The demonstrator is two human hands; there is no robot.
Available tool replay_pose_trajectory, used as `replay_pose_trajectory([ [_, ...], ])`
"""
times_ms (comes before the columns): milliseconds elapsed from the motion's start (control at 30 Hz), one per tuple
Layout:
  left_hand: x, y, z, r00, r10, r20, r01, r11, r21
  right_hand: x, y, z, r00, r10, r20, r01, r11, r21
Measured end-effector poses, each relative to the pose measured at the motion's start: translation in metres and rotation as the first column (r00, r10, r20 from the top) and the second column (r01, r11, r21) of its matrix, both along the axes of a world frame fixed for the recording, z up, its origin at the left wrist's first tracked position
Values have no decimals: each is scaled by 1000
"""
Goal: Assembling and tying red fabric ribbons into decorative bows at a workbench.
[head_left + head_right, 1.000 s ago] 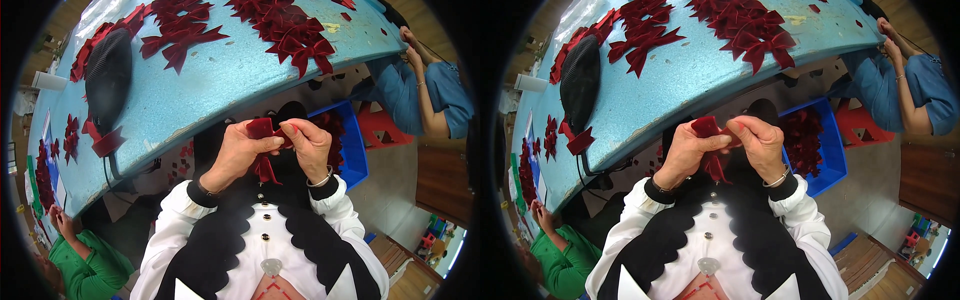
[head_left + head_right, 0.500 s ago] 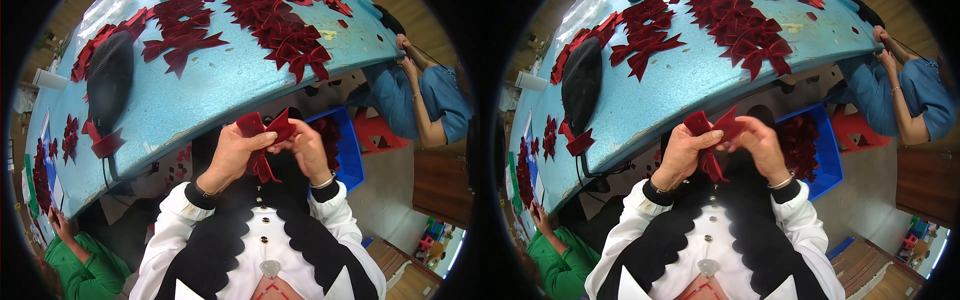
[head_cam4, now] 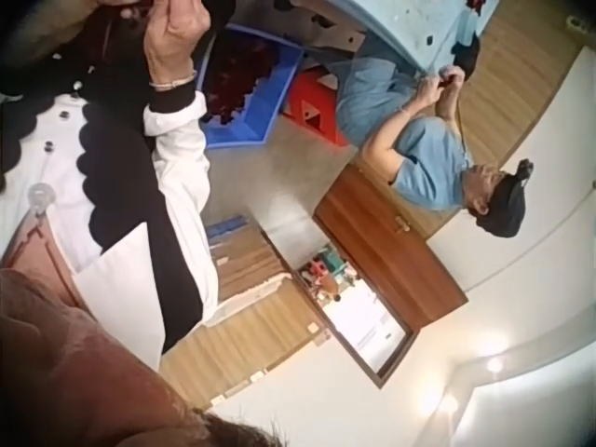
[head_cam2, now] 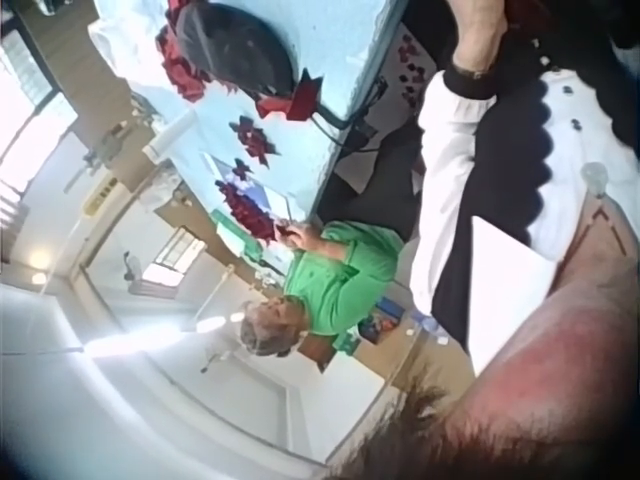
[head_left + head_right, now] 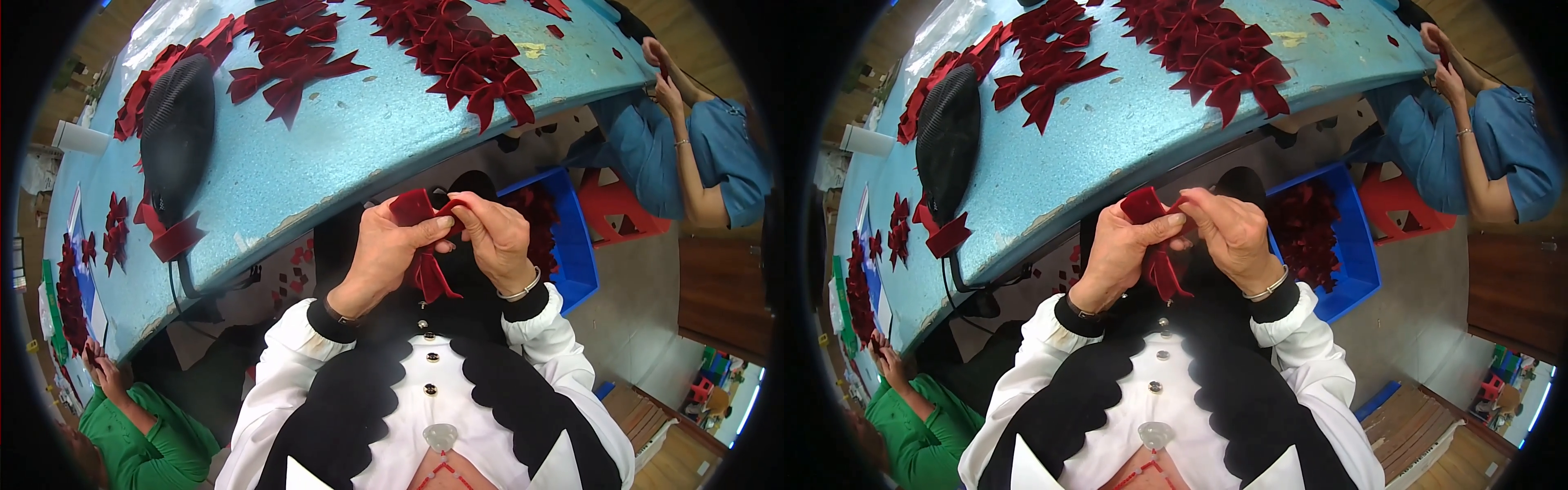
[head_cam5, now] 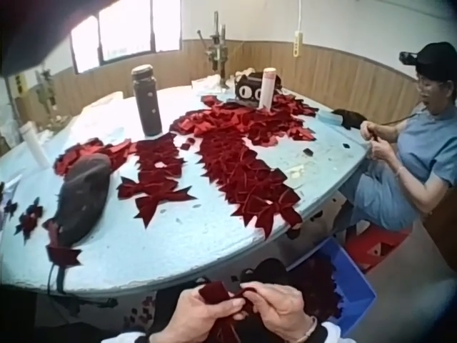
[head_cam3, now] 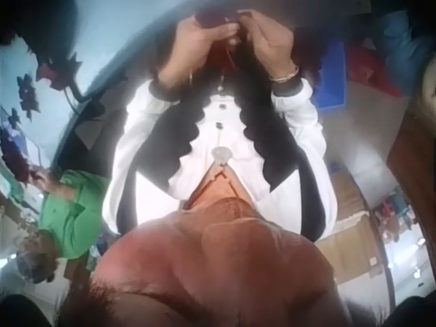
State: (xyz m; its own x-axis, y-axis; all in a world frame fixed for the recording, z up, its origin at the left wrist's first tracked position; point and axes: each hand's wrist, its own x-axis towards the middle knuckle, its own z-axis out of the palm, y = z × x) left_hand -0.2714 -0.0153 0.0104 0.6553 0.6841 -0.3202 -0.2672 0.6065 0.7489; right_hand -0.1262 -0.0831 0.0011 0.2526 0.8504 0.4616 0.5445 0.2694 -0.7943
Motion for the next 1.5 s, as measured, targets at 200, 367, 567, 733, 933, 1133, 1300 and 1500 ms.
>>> replay_pose_trajectory([
  [200,2,0,-3,999,12,-43,-12,1000,14,14,2,3,963,-68,260,26,987,160],
  [367,8,-1,0,1000,19,-12,-19,1000,-2,20,-3,11,898,-218,381,135,963,232],
  [567,0,8,2,997,73,6,-73,997,-32,46,-19,4,860,-217,-462,170,975,-142],
  [733,4,4,2,1000,-3,23,3,1000,6,15,-12,-1,765,66,-641,-198,971,-136],
  [933,3,1,4,1000,-10,19,10,1000,-3,-3,2,18,897,62,-438,-140,979,-147],
  [1133,7,0,6,999,-34,-10,34,999,12,2,1,8,997,-33,69,30,998,52],
  [1300,2,6,4,998,-22,-61,26,998,64,16,-2,23,866,-305,-397,293,952,-93],
  [1500,0,11,9,999,4,-38,-5,1000,-12,28,-12,4,807,-142,-573,38,981,-189],
])
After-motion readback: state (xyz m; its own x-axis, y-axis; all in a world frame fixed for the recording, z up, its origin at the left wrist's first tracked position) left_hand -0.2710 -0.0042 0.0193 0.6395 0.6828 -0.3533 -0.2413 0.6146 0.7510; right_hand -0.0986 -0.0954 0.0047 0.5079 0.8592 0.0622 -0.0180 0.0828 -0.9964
